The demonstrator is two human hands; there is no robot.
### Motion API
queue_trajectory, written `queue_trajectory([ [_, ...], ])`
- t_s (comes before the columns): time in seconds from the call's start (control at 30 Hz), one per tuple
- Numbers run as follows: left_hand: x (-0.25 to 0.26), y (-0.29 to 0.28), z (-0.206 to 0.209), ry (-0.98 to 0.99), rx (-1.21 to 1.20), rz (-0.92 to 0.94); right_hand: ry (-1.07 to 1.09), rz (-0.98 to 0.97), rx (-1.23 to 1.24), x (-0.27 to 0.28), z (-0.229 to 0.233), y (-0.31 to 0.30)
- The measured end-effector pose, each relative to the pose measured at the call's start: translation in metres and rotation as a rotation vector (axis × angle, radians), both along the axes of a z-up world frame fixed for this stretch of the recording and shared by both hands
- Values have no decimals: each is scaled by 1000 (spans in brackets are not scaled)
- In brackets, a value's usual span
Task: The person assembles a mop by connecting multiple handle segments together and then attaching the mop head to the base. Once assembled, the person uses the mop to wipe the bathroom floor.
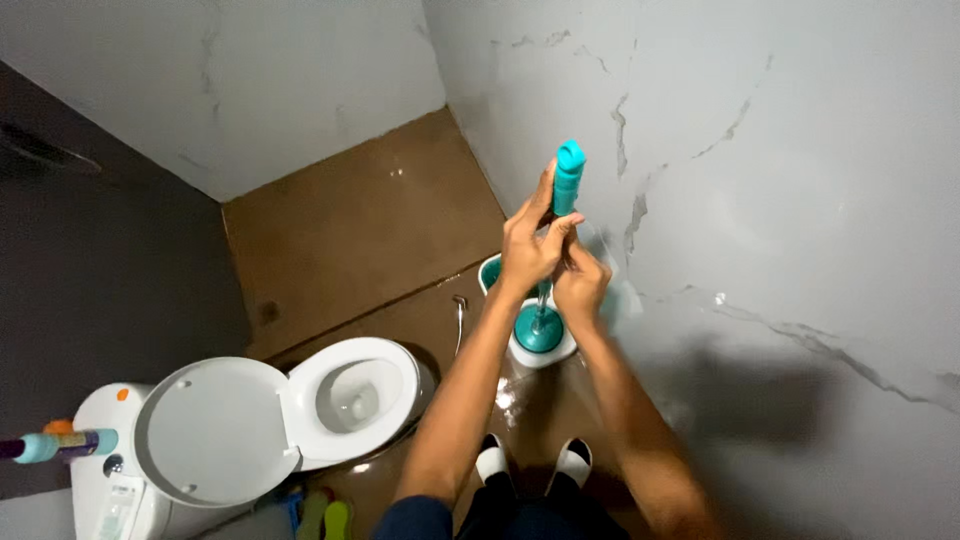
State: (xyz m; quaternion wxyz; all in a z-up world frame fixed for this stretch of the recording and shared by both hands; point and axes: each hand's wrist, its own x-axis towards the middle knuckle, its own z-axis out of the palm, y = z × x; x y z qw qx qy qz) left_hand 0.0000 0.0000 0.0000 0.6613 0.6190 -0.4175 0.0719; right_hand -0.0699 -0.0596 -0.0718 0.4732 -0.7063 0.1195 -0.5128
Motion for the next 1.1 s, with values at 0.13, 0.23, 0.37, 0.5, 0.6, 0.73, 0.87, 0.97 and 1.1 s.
queue_trajectory([
  [0.13,8,-7,-28,37,45,23,78,-28,-20,8,-35,-12],
  [0.23,13,-12,-55,0,101,91,143,-24,-5,13,-63,-21],
  [0.37,17,-17,-96,-84,88,140,265,-12,7,14,-90,-23],
  [0.5,12,-13,-131,-28,169,203,260,30,35,11,-112,-21],
  [0.6,7,-10,-146,1,145,160,340,58,55,6,-128,-21],
  [0.73,1,-9,-146,37,219,171,298,59,63,2,-134,-20],
  [0.87,-1,-12,-141,34,164,135,369,10,78,0,-132,-23],
  [0.97,-4,-9,-141,22,158,151,384,3,76,-3,-132,-20],
  [1.1,-6,-4,-141,148,230,114,339,20,63,-4,-131,-17],
])
